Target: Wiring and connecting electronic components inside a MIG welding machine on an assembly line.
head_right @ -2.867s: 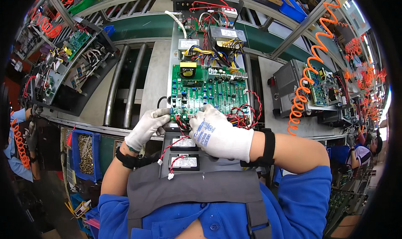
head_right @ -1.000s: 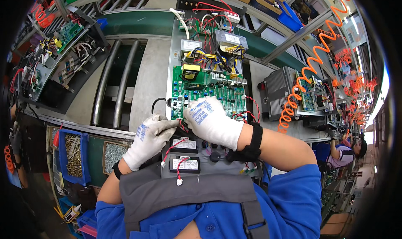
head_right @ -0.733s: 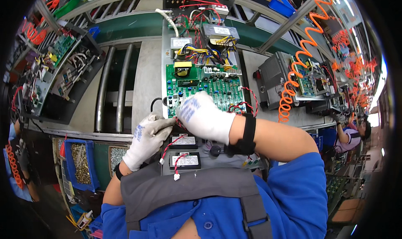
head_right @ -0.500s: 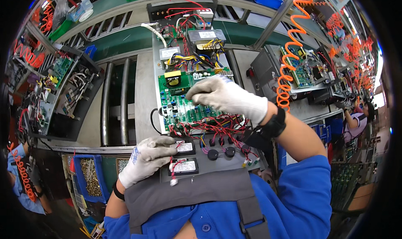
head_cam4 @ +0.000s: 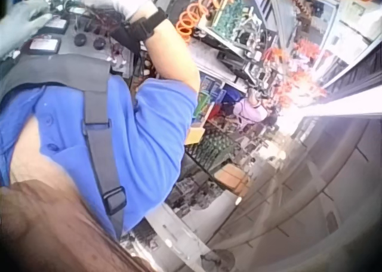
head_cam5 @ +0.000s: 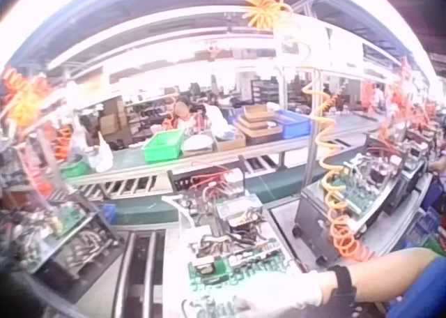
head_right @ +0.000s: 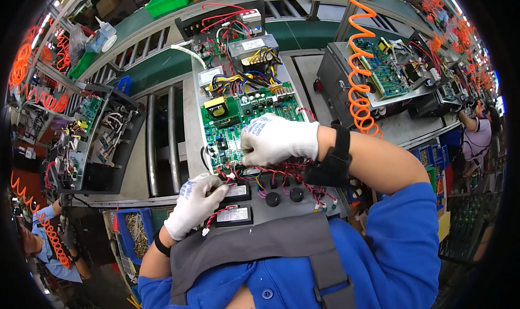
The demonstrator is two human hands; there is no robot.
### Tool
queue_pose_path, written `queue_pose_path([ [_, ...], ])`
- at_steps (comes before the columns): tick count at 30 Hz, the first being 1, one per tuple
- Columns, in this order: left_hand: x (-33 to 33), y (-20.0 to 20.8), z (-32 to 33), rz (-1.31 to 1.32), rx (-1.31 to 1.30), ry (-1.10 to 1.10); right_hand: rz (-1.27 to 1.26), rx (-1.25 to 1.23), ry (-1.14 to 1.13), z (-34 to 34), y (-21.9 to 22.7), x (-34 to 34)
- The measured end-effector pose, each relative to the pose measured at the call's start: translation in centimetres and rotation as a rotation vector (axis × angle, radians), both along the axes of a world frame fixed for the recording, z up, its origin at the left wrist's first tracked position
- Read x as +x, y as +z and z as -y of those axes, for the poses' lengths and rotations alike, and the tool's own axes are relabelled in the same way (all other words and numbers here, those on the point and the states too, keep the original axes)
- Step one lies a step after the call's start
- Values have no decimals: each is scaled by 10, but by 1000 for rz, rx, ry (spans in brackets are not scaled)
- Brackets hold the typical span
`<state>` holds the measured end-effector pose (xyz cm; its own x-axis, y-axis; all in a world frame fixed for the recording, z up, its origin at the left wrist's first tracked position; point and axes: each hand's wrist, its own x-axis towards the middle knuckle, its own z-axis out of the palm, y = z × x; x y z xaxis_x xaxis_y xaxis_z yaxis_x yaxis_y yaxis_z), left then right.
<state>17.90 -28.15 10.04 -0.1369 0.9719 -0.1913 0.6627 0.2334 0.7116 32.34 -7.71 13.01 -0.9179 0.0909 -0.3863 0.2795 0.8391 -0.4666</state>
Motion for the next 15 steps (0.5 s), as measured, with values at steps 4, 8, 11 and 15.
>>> queue_pose_path([
  [4, 6, 4, -16, -63, 40, -34, -53, 38, 130, -5, -5, -6],
  [8, 9, 11, -30, -133, -134, -113, -89, -471, 97, -12, -15, 3],
  [11, 9, 17, -35, -153, -231, -160, -145, -611, 53, -17, -19, 5],
  [15, 12, 16, -38, -39, -267, -110, 10, -530, -56, -19, -12, 3],
])
